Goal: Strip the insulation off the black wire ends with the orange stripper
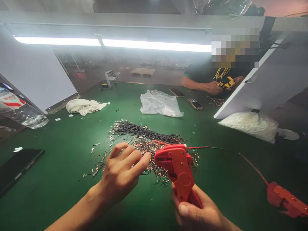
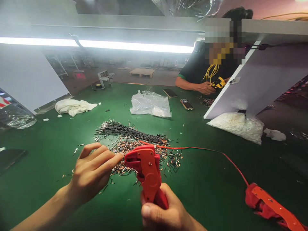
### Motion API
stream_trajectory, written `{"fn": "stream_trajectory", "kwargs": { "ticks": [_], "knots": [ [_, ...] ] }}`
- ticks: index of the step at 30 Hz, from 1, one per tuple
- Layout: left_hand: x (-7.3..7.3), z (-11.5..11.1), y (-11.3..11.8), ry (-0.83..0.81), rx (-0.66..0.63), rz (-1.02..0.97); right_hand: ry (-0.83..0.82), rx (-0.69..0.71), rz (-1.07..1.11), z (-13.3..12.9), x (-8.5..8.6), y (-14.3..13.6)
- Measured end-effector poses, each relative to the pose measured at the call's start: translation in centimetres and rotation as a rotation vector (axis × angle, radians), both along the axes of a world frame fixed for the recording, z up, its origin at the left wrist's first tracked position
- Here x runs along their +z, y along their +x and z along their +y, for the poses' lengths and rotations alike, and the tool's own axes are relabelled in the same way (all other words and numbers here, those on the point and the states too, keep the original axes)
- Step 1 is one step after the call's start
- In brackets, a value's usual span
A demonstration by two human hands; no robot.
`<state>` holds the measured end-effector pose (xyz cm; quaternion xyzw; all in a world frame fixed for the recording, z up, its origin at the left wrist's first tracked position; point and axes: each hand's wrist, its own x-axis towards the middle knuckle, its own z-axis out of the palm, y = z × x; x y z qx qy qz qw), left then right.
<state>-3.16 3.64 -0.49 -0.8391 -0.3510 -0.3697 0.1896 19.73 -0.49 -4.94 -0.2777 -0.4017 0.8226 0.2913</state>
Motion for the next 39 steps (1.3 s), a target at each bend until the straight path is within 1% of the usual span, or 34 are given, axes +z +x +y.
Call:
{"fn": "stream_trajectory", "kwargs": {
  "ticks": [4,6,8,11,13,15,17,19,21,26,29,34,39],
  "knots": [
    [-0.1,-0.1,0.1,-0.004,0.003,0.007,0.024,-0.01,-0.009,-0.2,-0.3,0.1],
    [-0.2,-0.2,0.2,0.0,0.012,0.011,-0.009,-0.022,-0.003,-0.2,-0.5,0.3],
    [-0.4,-0.2,0.3,0.008,0.02,0.0,-0.056,-0.005,0.071,-0.2,-0.6,0.3],
    [-0.6,-0.2,0.2,-0.004,0.052,-0.018,-0.118,0.075,0.264,0.0,-0.6,0.3],
    [-0.5,-0.1,0.1,-0.003,0.09,-0.032,-0.144,0.07,0.34,0.2,-0.5,0.2],
    [-0.4,0.0,0.0,0.016,0.116,-0.045,-0.098,-0.012,0.323,0.6,-0.2,0.3],
    [-0.2,-0.1,-0.1,0.04,0.109,-0.044,0.018,-0.151,0.21,1.0,0.3,0.4],
    [-0.3,-0.2,0.0,0.051,0.072,-0.017,0.106,-0.296,0.071,1.3,0.6,0.5],
    [-0.5,-0.5,0.2,0.046,0.021,0.032,0.13,-0.377,-0.015,1.5,0.8,0.5],
    [-1.0,-1.2,1.0,0.073,-0.103,0.124,0.183,-0.44,-0.052,1.3,0.7,0.3],
    [-1.0,-1.6,1.5,0.096,-0.121,0.15,0.208,-0.466,-0.049,1.3,0.8,-0.1],
    [-1.1,-2.3,1.8,0.081,-0.154,0.179,0.156,-0.484,-0.004,1.1,1.2,-0.7],
    [-1.3,-2.8,2.1,0.061,-0.167,0.223,0.151,-0.495,-0.041,1.1,1.3,-1.1]
  ]
}}
